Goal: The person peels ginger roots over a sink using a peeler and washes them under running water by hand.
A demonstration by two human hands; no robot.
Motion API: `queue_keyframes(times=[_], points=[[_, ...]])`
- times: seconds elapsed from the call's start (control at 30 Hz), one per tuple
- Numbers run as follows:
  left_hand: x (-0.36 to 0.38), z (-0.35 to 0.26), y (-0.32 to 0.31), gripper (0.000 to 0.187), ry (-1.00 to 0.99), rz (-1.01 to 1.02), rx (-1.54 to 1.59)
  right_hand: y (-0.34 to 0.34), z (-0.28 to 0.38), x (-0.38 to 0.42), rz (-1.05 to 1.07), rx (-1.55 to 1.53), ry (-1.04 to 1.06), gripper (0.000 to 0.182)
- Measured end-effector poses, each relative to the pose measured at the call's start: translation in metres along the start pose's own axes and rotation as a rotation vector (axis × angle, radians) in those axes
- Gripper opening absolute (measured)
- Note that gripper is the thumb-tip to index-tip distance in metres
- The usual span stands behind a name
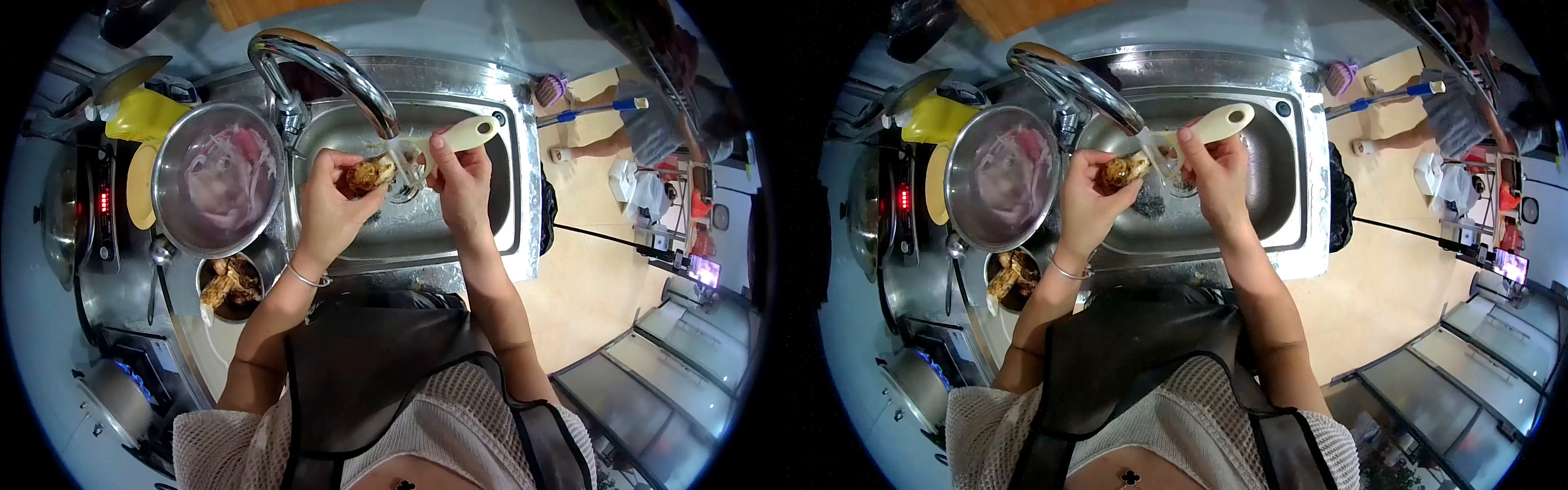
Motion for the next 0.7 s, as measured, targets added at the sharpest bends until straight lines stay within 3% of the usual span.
queue_keyframes(times=[0.03,0.1,0.23,0.37,0.43,0.47,0.63,0.7], points=[[0.0,-0.001,0.001,0.036,0.02,-0.001,-0.019,0.005,-0.001,-0.004,-0.013,0.036,0.021,0.013],[0.003,0.001,0.006,0.035,0.023,-0.015,-0.091,0.019,0.023,-0.014,-0.063,0.289,0.394,0.011],[0.003,0.003,0.008,0.035,-0.012,-0.048,-0.141,0.012,0.013,0.001,-0.031,-0.018,0.137,0.012],[0.003,-0.008,0.003,0.034,-0.021,-0.008,-0.117,-0.01,0.01,0.01,0.117,0.123,0.114,0.014],[0.002,-0.001,0.003,0.033,0.023,0.012,-0.11,0.005,0.019,0.0,0.035,0.232,0.334,0.015],[0.003,-0.001,0.004,0.033,0.022,0.01,-0.111,0.014,0.021,-0.005,0.021,0.237,0.328,0.014],[0.004,-0.004,0.002,0.03,0.046,0.022,-0.051,0.0,0.005,0.01,0.05,-0.076,-0.012,0.013],[0.003,-0.002,0.001,0.03,0.038,0.029,-0.06,0.0,-0.006,0.007,0.11,-0.025,-0.071,0.014]])
Point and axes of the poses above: each hand's wrist, its own x-axis away from the middle knuckle, its own y-axis out of the back of the hand, z = x × y, the point moved 8 cm from there along -x, towards the middle knuckle, and after that the axes turned 14 degrees about -x, right-handed, at the moved point
